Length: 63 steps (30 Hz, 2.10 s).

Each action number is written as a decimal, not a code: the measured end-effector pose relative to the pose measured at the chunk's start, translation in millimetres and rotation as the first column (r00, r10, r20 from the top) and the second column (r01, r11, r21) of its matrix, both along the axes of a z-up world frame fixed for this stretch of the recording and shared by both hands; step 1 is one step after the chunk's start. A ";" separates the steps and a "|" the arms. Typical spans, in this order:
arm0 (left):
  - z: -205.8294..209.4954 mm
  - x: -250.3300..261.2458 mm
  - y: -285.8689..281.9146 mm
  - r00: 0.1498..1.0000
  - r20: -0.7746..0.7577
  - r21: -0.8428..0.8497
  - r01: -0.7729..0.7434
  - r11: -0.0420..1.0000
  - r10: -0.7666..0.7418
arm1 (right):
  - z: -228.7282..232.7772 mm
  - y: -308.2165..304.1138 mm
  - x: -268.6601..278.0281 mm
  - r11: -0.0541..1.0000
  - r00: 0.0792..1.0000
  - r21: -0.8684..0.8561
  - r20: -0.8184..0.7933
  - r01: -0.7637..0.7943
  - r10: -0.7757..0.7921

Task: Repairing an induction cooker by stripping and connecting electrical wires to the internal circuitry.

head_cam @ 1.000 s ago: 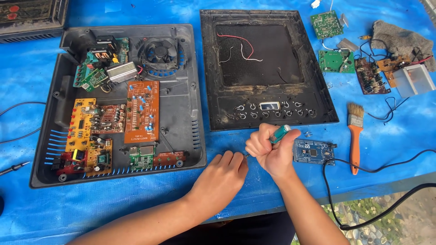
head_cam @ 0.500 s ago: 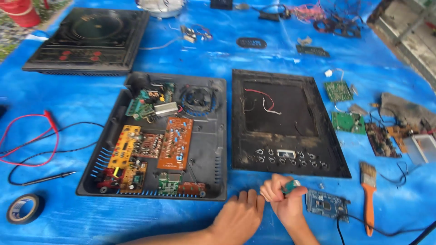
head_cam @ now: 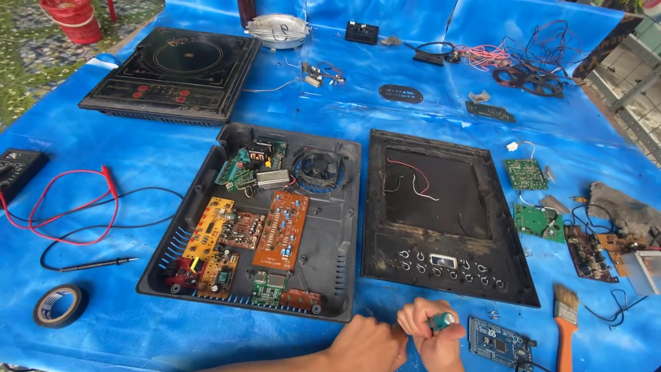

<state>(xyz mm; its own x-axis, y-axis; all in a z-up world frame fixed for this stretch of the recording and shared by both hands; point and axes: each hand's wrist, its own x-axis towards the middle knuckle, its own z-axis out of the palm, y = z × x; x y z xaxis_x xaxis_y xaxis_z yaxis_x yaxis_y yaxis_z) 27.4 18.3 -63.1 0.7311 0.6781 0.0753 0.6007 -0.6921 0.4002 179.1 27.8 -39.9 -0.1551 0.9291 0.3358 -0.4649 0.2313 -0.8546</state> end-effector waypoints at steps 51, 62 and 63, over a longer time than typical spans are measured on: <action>47.9 -22.9 -16.8 0.999 0.054 0.315 -0.014 0.949 -0.003 | 58.4 -13.4 -26.4 0.973 0.973 0.100 0.088 0.206 -0.215; 72.1 -30.4 -17.4 0.988 0.152 0.236 -0.043 0.971 0.007 | 65.2 -11.7 -23.4 0.966 0.964 0.095 -0.144 0.239 -0.224; 79.1 -33.1 -14.7 0.980 0.197 0.014 0.013 1.000 -0.016 | 67.5 -11.3 -22.4 0.964 0.951 0.082 -0.203 0.254 -0.233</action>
<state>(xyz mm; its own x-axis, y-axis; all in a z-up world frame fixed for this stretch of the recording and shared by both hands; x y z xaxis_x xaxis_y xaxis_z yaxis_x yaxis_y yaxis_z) -5.7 3.5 16.0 0.7109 0.6654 0.2277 0.5004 -0.7061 0.5010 156.7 16.4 27.5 0.1478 0.8882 0.4349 -0.5347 0.4417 -0.7204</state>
